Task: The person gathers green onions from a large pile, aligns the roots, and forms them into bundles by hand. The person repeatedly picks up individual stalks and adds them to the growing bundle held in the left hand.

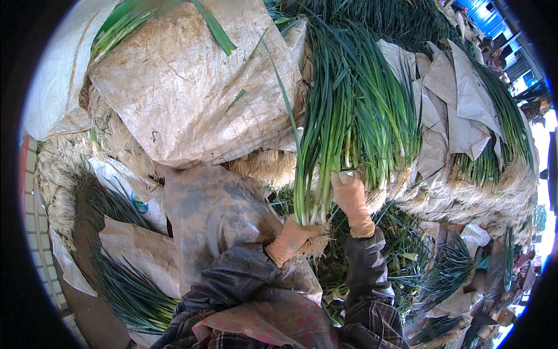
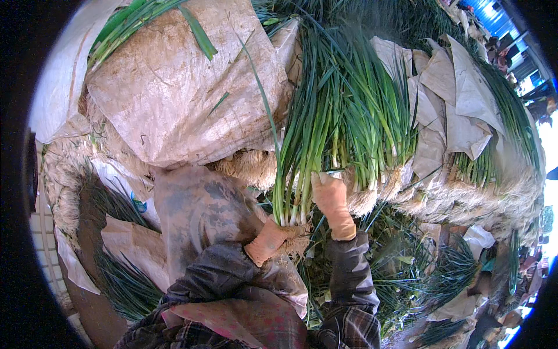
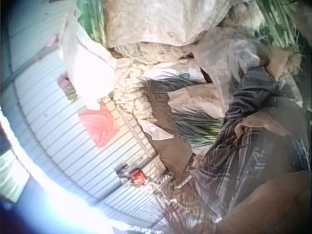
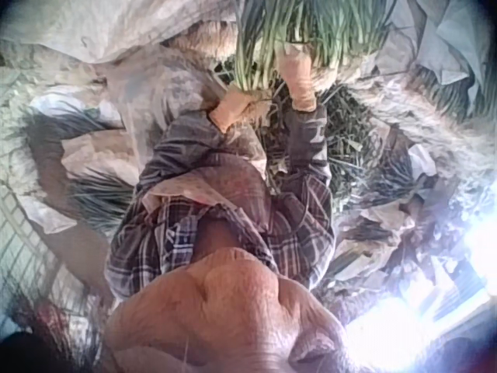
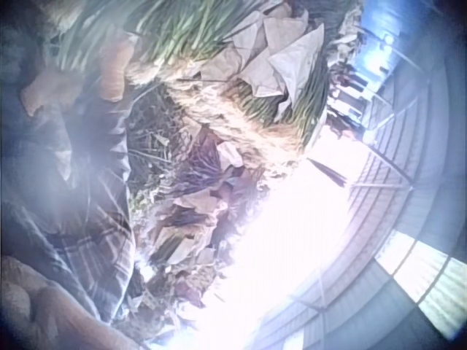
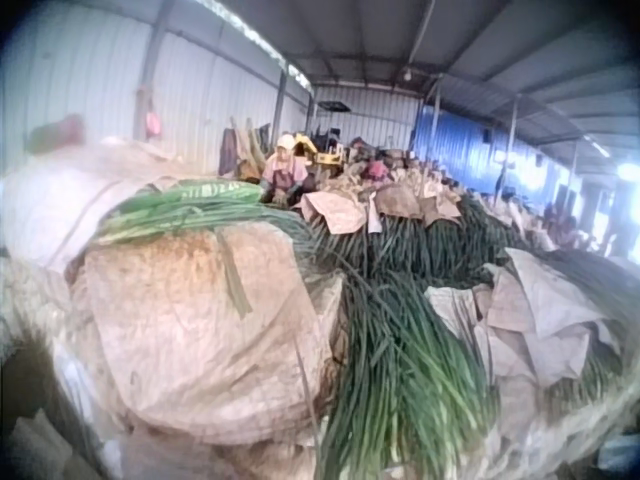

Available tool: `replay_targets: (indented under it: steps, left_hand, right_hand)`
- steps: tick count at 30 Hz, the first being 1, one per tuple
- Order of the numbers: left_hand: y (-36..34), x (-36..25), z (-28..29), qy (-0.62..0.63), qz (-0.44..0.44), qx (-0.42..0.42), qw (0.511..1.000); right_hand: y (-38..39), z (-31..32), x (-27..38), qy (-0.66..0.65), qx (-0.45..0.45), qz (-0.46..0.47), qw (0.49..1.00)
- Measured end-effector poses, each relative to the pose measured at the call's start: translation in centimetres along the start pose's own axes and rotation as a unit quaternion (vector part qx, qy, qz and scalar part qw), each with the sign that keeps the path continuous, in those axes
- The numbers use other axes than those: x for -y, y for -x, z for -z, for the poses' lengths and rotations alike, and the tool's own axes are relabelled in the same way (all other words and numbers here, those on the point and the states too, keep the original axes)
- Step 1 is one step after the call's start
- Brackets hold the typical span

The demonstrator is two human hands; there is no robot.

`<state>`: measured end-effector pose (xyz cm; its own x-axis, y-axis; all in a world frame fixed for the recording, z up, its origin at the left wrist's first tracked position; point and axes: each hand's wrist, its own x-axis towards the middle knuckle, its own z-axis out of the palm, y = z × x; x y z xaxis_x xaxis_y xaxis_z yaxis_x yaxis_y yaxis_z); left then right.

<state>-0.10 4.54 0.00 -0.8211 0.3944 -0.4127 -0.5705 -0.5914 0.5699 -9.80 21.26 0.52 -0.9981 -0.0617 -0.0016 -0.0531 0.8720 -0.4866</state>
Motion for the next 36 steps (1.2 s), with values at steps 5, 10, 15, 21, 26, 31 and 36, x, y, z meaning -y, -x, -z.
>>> replay_targets:
  steps: [5,10,15,21,26,31,36]
  left_hand:
    - [-0.6,0.2,0.9,0.103,0.034,-0.039,0.993]
    - [-1.3,0.6,1.6,0.089,0.081,-0.074,0.99]
    - [-0.6,0.3,1.0,-0.086,-0.022,-0.099,0.991]
    - [0.1,-0.7,0.5,-0.06,-0.006,-0.151,0.987]
    - [-0.6,-0.1,0.9,-0.032,0.016,-0.131,0.991]
    - [-0.4,-0.2,1.8,0.107,0.112,0.003,0.988]
    - [-1.0,-0.2,1.8,0.327,0.124,0.13,0.928]
  right_hand:
    - [5.3,2.9,3.5,-0.359,-0.088,0.062,0.927]
    - [6.4,6.0,4.5,-0.437,-0.126,-0.049,0.889]
    - [-0.7,1.0,2.6,-0.34,-0.053,-0.18,0.922]
    - [-1.2,-0.8,2.1,-0.261,-0.123,-0.258,0.922]
    - [8.4,2.2,2.6,-0.488,-0.14,-0.237,0.828]
    - [18.5,4.9,-4.1,-0.672,-0.372,-0.166,0.619]
    - [23.9,4.5,-9.7,-0.066,-0.048,-0.275,0.958]
